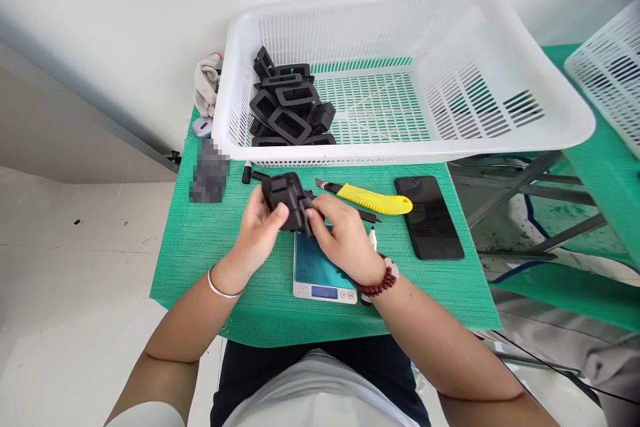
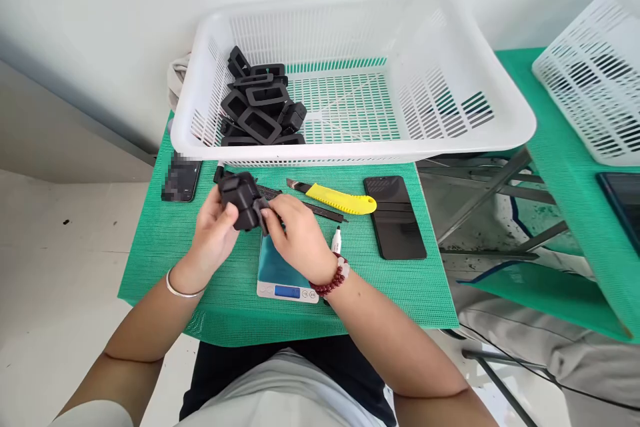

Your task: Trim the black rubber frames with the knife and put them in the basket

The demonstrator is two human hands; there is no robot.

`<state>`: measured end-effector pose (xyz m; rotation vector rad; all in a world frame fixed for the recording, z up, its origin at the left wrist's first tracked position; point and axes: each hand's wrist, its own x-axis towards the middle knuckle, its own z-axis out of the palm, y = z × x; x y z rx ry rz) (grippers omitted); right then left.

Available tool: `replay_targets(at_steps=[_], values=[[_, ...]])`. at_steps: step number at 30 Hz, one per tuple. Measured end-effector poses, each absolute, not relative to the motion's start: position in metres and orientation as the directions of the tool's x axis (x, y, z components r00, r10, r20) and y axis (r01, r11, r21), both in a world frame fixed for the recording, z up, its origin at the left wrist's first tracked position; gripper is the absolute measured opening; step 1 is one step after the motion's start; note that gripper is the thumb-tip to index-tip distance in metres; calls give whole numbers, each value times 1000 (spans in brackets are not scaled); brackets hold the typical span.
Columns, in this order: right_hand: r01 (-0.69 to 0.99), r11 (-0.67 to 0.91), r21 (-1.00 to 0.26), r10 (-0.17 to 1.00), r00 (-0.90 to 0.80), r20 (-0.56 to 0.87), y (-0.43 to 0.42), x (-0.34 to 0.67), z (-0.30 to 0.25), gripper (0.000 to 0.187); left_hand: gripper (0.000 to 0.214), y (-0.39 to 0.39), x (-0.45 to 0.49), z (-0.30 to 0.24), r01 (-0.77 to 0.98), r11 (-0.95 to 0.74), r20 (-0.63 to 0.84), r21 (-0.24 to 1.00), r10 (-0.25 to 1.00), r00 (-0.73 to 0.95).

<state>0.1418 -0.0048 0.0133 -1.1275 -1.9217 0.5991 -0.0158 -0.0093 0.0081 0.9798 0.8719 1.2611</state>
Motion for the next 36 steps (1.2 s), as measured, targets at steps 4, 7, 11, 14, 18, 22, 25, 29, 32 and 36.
replay_targets(at_steps=[4, 7, 11, 14, 18, 22, 25, 29, 32, 36], values=[[495, 480, -724, 877, -270, 397, -1, 145, 12, 24, 42, -6, -13, 8, -348, 46, 8, 936, 988, 152], [510, 460, -727, 884, -187, 428, 3, 149, 14, 21, 45, -11, -8, 1, -311, 123, -27, 942, 955, 297], [497, 478, -724, 876, -210, 435, 1, 148, 16, 18, 42, -12, -12, 3, -312, 78, 7, 947, 965, 262], [469, 518, -716, 855, -294, 426, -3, 145, 15, 18, 41, -10, -17, 8, -330, -7, 42, 944, 994, 101], [490, 481, -727, 875, -225, 428, 0, 148, 15, 16, 42, -13, -12, 4, -299, 56, 16, 953, 972, 235], [516, 469, -717, 878, -187, 440, -2, 148, 16, 15, 42, -16, -12, 3, -308, 127, -25, 943, 949, 315], [502, 505, -702, 863, -289, 414, -8, 143, 14, 14, 37, -11, -18, 8, -378, 35, 19, 925, 990, 140], [488, 489, -723, 871, -316, 376, -12, 141, 11, 16, 37, -6, -19, 7, -380, -9, 44, 925, 996, 83], [488, 461, -741, 887, -266, 377, -8, 146, 10, 17, 41, -10, -13, 0, -342, 19, 40, 940, 986, 163], [504, 417, -756, 904, -149, 400, -2, 151, 13, 17, 46, -19, -6, -7, -281, 196, -81, 940, 924, 373]])
